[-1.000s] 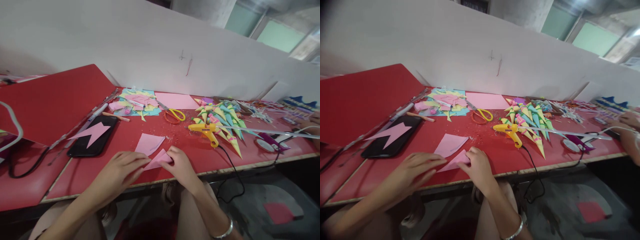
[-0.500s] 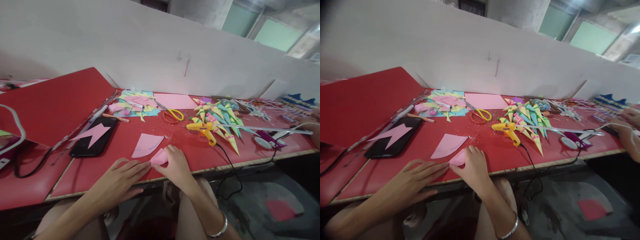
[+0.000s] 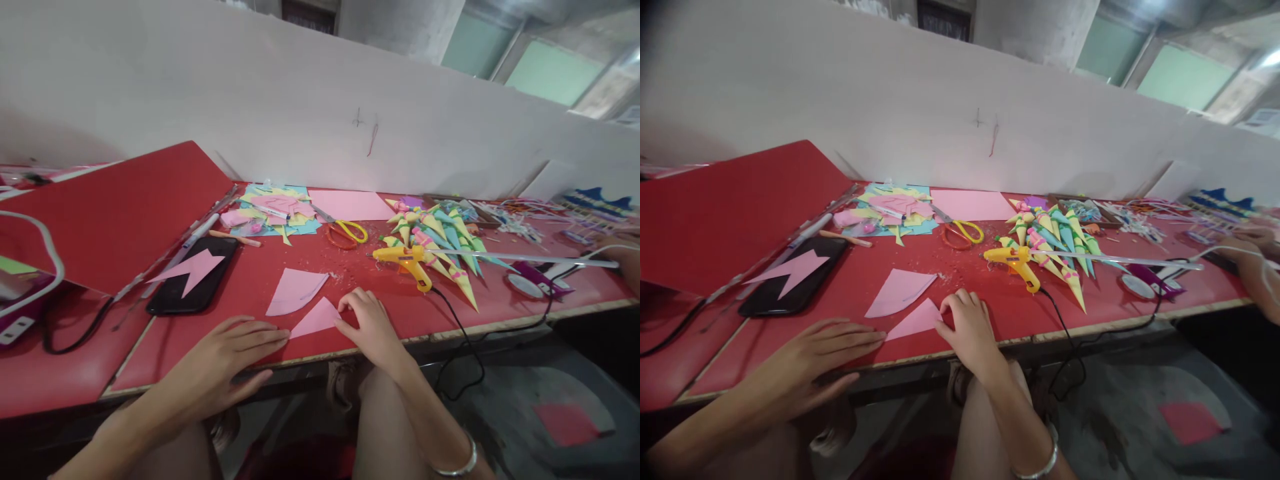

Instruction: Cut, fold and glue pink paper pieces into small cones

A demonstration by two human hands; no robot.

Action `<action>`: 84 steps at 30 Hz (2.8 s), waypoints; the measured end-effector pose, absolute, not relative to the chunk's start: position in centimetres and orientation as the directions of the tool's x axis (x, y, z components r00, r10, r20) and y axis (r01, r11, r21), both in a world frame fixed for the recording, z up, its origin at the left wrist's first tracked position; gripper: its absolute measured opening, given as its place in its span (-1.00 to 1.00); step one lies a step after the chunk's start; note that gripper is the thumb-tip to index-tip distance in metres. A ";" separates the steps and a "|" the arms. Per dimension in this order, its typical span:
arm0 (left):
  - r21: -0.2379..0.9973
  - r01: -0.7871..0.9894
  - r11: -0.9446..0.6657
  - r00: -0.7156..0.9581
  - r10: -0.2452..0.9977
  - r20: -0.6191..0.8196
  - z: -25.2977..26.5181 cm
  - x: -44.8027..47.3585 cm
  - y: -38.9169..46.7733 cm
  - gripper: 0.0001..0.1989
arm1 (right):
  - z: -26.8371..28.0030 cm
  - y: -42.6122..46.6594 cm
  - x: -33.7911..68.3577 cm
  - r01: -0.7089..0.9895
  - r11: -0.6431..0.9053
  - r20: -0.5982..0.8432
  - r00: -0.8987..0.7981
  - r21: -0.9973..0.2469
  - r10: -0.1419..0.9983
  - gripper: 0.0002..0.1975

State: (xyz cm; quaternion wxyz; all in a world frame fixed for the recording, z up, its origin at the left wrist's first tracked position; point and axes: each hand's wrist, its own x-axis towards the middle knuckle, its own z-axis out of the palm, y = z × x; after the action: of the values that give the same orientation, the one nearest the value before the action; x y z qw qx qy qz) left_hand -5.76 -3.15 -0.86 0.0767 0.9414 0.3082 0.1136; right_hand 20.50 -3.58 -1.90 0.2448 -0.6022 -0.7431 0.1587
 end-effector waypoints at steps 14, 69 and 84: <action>0.158 0.610 -0.776 0.748 0.630 0.208 1.1 -2.7 -2.0 -0.76 | 0.2 -3.3 19.1 0.699 0.517 0.300 -0.421 -0.494 0.856 -0.68; 0.114 0.819 -0.563 0.535 0.820 0.206 -0.9 2.3 1.1 -0.66 | 3.1 0.5 31.4 0.968 0.095 0.293 -0.023 -0.234 0.956 -0.75; 0.199 0.799 -0.568 0.532 0.821 0.205 -1.5 1.9 1.6 -0.70 | 4.4 -0.7 25.7 0.957 0.288 0.049 -0.287 -0.034 0.957 -0.76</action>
State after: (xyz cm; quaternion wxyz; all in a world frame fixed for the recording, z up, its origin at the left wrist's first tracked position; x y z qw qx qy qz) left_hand 1.92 1.61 -1.51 0.0404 0.8744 0.4631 0.1389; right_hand 25.68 -0.67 4.44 0.0297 -0.5965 -0.8021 -0.0011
